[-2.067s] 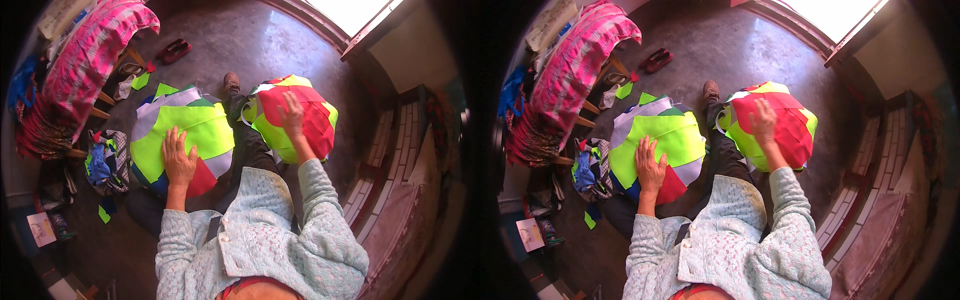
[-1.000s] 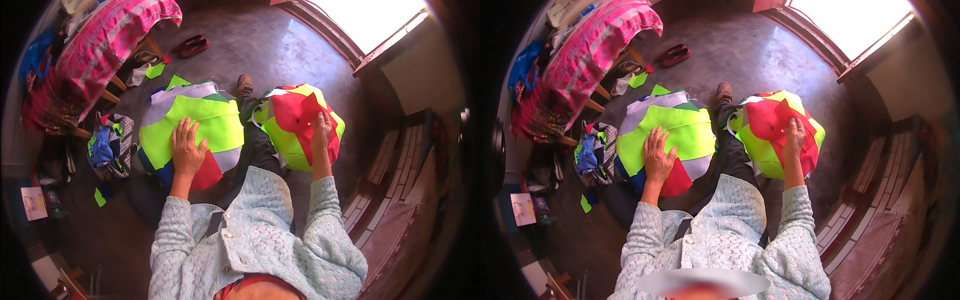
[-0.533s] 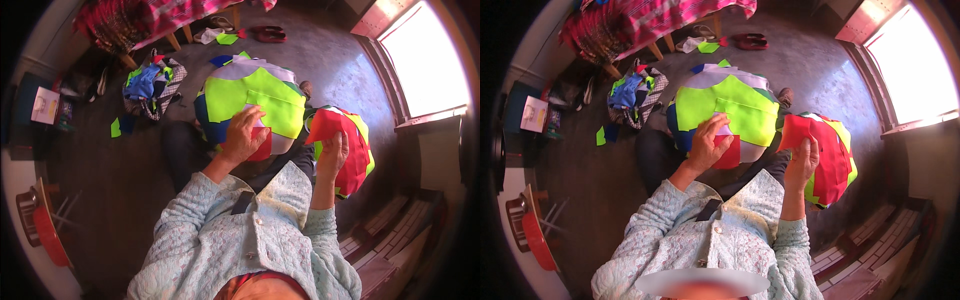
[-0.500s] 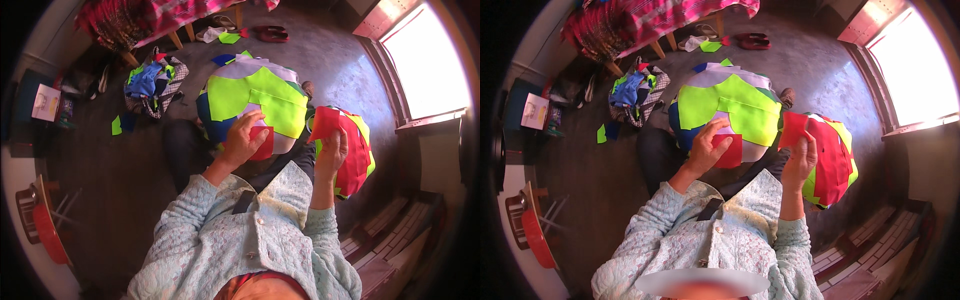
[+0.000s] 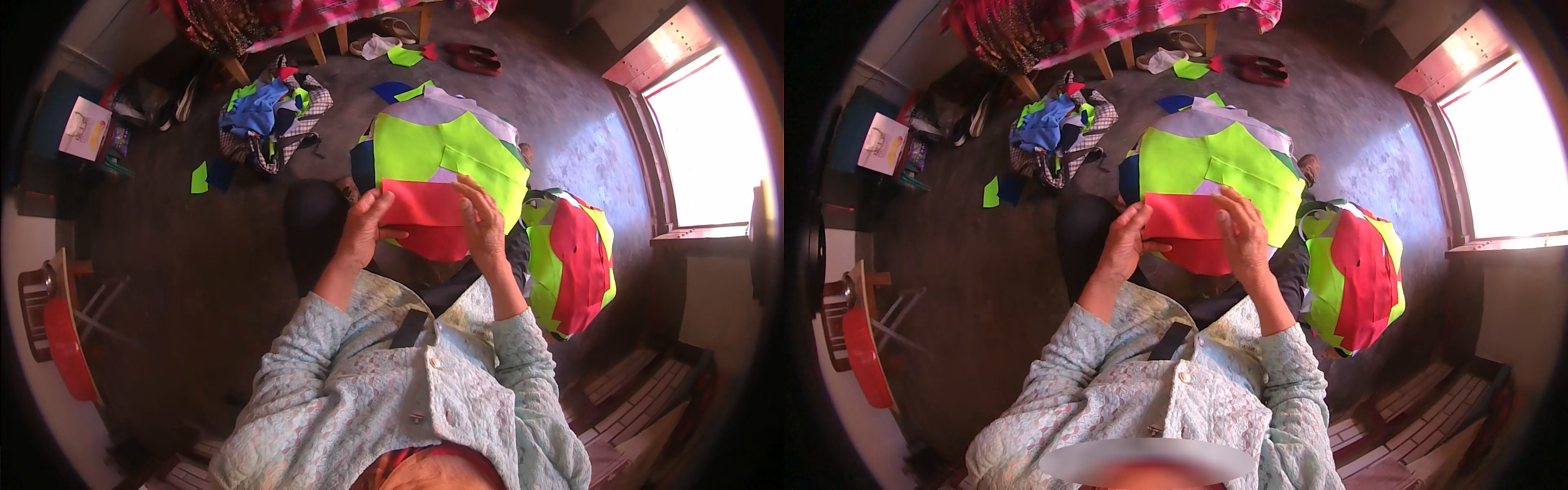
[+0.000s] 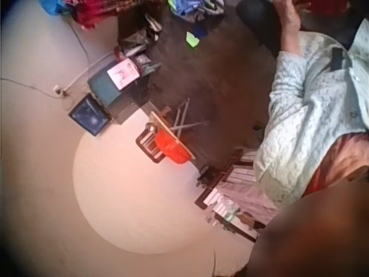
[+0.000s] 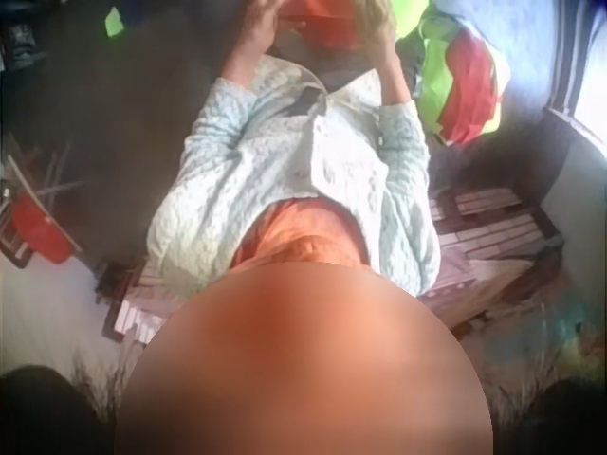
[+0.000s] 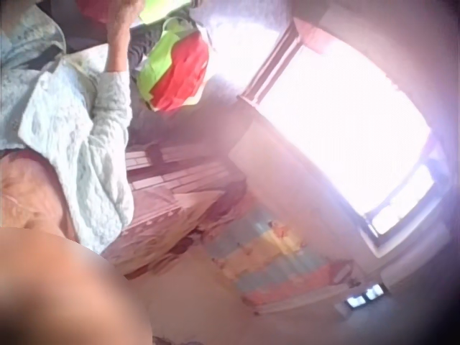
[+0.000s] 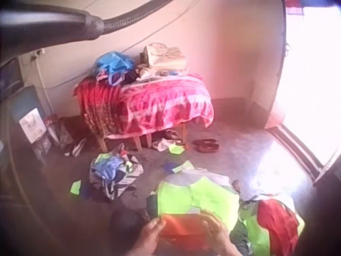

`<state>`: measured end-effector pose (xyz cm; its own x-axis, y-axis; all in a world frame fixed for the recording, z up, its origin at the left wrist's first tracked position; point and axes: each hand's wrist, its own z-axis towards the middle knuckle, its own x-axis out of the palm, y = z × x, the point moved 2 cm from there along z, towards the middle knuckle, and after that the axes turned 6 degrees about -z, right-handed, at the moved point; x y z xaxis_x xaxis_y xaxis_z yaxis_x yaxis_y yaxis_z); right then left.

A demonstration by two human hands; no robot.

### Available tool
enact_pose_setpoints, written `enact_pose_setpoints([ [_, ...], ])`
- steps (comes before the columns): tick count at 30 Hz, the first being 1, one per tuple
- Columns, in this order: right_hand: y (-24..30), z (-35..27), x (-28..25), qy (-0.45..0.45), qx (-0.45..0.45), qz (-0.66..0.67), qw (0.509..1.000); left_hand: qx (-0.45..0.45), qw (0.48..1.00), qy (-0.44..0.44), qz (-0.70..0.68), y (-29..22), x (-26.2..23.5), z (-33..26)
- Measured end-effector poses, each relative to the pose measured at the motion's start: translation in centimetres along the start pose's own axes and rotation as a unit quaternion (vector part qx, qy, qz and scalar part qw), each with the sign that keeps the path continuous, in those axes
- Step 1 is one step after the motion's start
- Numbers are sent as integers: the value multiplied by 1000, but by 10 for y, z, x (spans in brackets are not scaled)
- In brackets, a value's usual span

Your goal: The person sits on the floor and assembles a colorful fabric object by hand, placing and adjusting various colored fabric pieces onto a base structure. The person handles green, red, blue, and white fabric pieces, arranging them to form a patterned surface.

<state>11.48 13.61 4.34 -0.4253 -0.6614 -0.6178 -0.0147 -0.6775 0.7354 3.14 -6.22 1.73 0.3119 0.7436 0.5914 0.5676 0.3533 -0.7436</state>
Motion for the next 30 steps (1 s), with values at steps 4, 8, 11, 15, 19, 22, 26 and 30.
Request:
enact_pose_setpoints([
  [4, -16, -5, -7, 24, -27, -65, 997, 20, 997, -44, 52, 9, -4, 9],
  [8, -11, -10, 1, 38, -111, -152, 981, 59, 993, -88, 55, 12, -11, 10],
  [11, -6, -14, 14, 58, -114, -216, 968, 67, 987, -121, 81, 4, -19, 6],
  [15, -2, -17, 24, 68, -123, -261, 955, 65, 984, -143, 79, 0, -30, 6],
  [19, 3, -14, 24, 77, -119, -260, 955, 106, 972, -176, 117, -12, -30, 12],
  [22, -2, -16, 30, 79, -115, -265, 954, 132, 958, -185, 177, -23, -33, 18],
  [26, -3, -18, 31, 75, -112, -272, 953, 159, 946, -177, 222, -19, -40, 26],
  [30, -4, -20, 31, 57, -113, -262, 957, 186, 931, -203, 239, -17, -37, 25],
])
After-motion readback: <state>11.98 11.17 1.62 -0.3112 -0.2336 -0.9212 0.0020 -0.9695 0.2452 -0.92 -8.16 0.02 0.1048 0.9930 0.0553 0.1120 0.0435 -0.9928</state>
